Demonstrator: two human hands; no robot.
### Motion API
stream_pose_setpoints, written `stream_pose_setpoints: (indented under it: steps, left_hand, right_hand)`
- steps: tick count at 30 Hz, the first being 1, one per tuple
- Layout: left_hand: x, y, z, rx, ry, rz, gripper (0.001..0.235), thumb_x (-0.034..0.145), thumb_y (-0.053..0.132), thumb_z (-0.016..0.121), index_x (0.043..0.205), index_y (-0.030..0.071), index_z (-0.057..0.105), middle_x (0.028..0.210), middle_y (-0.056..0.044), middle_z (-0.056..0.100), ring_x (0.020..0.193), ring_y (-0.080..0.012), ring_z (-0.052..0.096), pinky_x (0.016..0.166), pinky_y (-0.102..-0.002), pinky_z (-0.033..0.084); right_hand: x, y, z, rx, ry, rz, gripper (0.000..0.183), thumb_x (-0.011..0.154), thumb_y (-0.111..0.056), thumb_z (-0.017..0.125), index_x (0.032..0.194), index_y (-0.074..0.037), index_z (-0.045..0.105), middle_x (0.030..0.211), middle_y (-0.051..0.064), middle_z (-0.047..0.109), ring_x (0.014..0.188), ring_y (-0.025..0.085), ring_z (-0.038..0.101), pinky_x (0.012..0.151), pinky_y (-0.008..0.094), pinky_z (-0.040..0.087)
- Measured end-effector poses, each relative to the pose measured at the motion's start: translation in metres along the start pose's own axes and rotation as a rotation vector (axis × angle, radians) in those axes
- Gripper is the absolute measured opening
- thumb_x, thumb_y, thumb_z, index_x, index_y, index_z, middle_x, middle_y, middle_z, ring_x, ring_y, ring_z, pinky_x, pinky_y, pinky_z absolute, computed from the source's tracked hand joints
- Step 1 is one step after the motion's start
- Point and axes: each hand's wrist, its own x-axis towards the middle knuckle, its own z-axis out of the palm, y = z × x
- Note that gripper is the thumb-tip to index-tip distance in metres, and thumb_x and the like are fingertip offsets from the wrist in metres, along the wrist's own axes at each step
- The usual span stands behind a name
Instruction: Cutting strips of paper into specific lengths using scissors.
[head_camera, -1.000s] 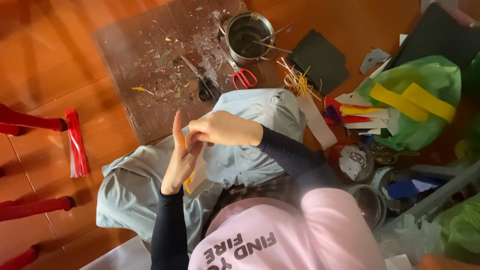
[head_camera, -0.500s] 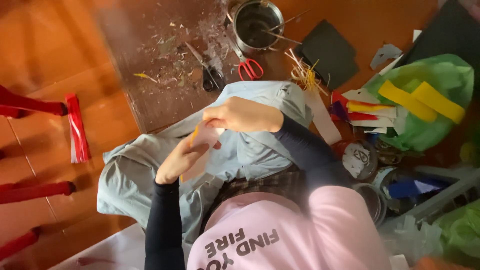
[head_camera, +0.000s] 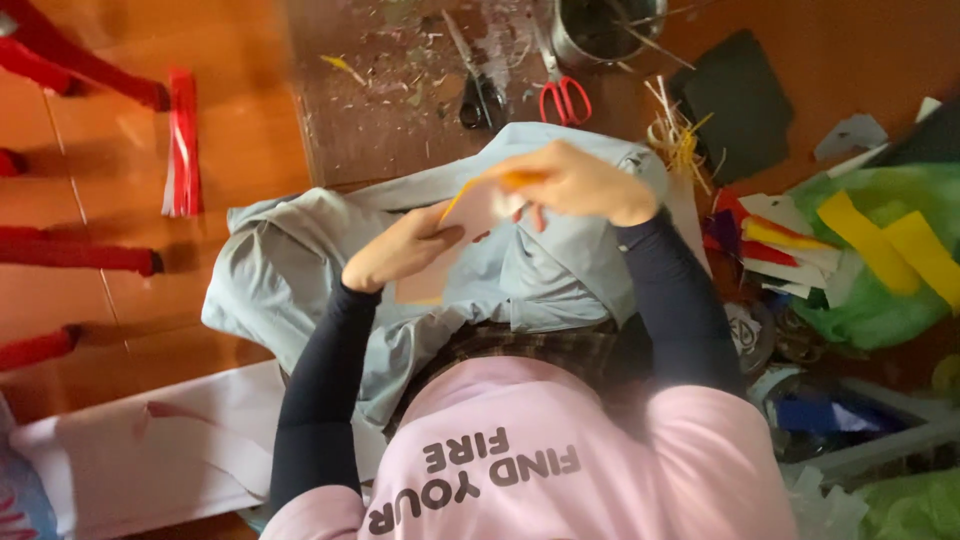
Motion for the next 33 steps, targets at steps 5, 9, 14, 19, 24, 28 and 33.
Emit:
stream_pose_setpoints:
  steps: [5,9,14,19,24,28,33]
  left_hand:
    - [-0.028,-0.015,-0.027,-0.178,0.103,-0.032,0.039,0.100,0.004,0.059,0.139,0.002,0.058,0.123,0.002,0.066,0.111,-0.0046,0.055,0.096,-0.022,0.048]
    - [-0.041,-0.015,-0.029,-0.337,0.311,-0.109,0.041,0.107,0.009,0.065,0.147,0.002,0.061,0.119,-0.007,0.069,0.102,-0.0157,0.063,0.087,-0.030,0.056]
    - [-0.034,0.018,-0.019,-0.818,0.157,0.080,0.069,0.098,0.014,0.067,0.157,0.018,0.032,0.142,-0.004,0.055,0.118,-0.0204,0.064,0.081,-0.044,0.065]
    - [-0.031,-0.014,-0.019,-0.962,0.144,0.094,0.065,0.100,0.013,0.067,0.156,0.012,0.036,0.144,-0.006,0.053,0.120,-0.0213,0.064,0.081,-0.046,0.066]
    - [-0.029,-0.003,-0.016,-0.591,0.366,0.041,0.046,0.108,0.004,0.060,0.151,0.006,0.044,0.133,-0.007,0.059,0.107,-0.0187,0.068,0.079,-0.042,0.066]
    - [-0.031,0.020,-0.019,-0.576,0.387,0.133,0.063,0.105,0.003,0.058,0.160,0.018,0.031,0.121,-0.008,0.063,0.098,-0.0151,0.067,0.076,-0.038,0.066]
    - [-0.028,-0.006,-0.017,-0.512,0.420,-0.056,0.035,0.099,0.007,0.070,0.131,-0.003,0.060,0.112,-0.005,0.069,0.095,-0.0126,0.068,0.073,-0.034,0.065]
  right_hand:
    - [-0.022,0.037,-0.034,0.261,0.213,0.039,0.017,0.105,-0.013,0.058,0.103,0.000,0.069,0.087,0.013,0.075,0.056,0.015,0.067,0.043,0.023,0.040]
    - [-0.025,0.058,-0.023,0.422,0.336,0.026,0.022,0.107,-0.019,0.056,0.105,0.000,0.066,0.084,0.015,0.073,0.052,0.017,0.065,0.040,0.024,0.041]
    - [-0.022,0.087,-0.009,0.553,0.383,0.043,0.023,0.105,-0.020,0.057,0.111,0.001,0.064,0.083,0.016,0.072,0.052,0.019,0.065,0.041,0.026,0.044]
    - [-0.022,0.092,-0.004,0.596,0.382,0.010,0.024,0.107,-0.021,0.058,0.112,0.001,0.064,0.084,0.017,0.071,0.055,0.020,0.066,0.044,0.027,0.048]
    - [-0.018,0.091,0.001,0.606,0.376,-0.025,0.022,0.107,-0.020,0.059,0.114,0.001,0.061,0.084,0.017,0.071,0.055,0.020,0.066,0.045,0.026,0.048]
    - [-0.017,0.086,0.005,0.591,0.407,-0.041,0.024,0.107,-0.021,0.060,0.115,0.001,0.061,0.084,0.016,0.071,0.058,0.020,0.068,0.044,0.027,0.047]
    - [-0.022,0.090,0.006,0.570,0.397,-0.035,0.030,0.108,-0.026,0.058,0.121,0.001,0.062,0.085,0.016,0.072,0.058,0.020,0.068,0.043,0.024,0.040]
